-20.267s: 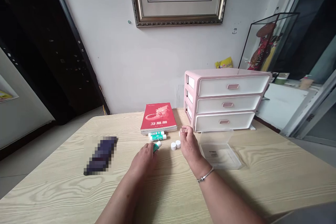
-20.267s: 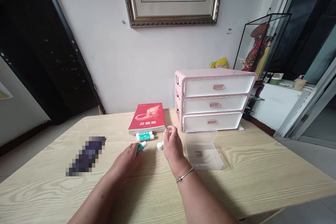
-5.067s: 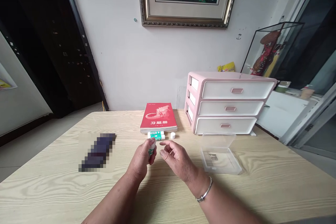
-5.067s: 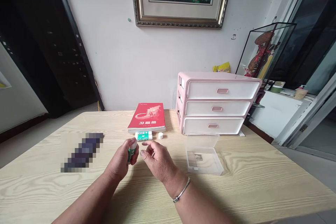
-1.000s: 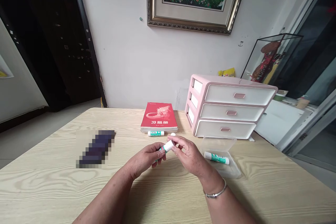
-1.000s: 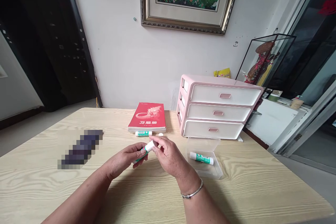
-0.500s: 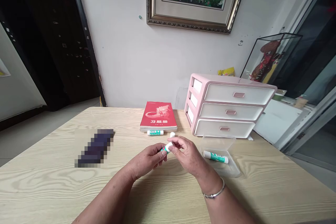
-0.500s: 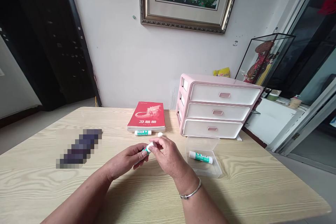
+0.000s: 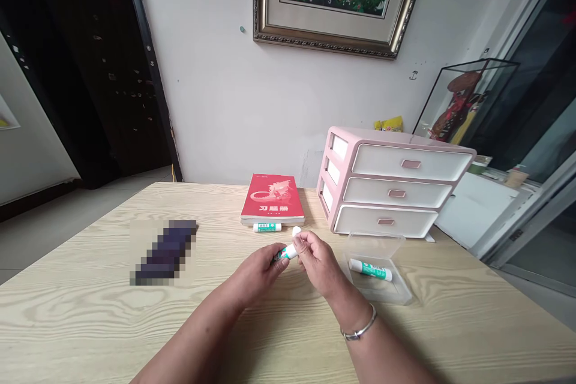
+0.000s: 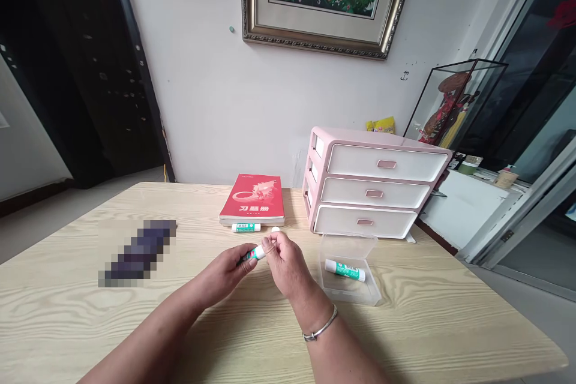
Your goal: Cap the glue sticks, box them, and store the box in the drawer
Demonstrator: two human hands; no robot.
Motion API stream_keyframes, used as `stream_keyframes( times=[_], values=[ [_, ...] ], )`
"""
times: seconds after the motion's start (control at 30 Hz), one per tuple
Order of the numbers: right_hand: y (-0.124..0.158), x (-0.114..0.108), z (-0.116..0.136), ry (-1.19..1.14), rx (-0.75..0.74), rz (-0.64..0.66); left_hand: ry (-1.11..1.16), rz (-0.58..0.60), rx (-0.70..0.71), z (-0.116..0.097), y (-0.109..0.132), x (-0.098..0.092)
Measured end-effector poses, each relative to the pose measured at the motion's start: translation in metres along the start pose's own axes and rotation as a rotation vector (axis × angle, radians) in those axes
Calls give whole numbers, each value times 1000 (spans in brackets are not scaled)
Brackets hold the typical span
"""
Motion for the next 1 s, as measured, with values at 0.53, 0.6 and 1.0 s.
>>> stream_keyframes(
  times=[0.53,0.6,1.0],
  values=[
    [0,7,-21,-139,208,-11,-139,-73,-3,8,-1,1],
    [1,7,-24,-147,233,-29,-146,-72,0,10,-1,3],
    [1,-2,-17,-274,129,-84,460,-136,-247,24,4,-13]
  ],
)
Point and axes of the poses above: each hand's wrist, its own y-axis away from the middle knuckle, its own x-axis out of the palm, z = x × y, the point moved 10 cm from there along -y, towards the middle knuckle, and after that the axes turned 7 degrees about -y, right-handed, at the moved point
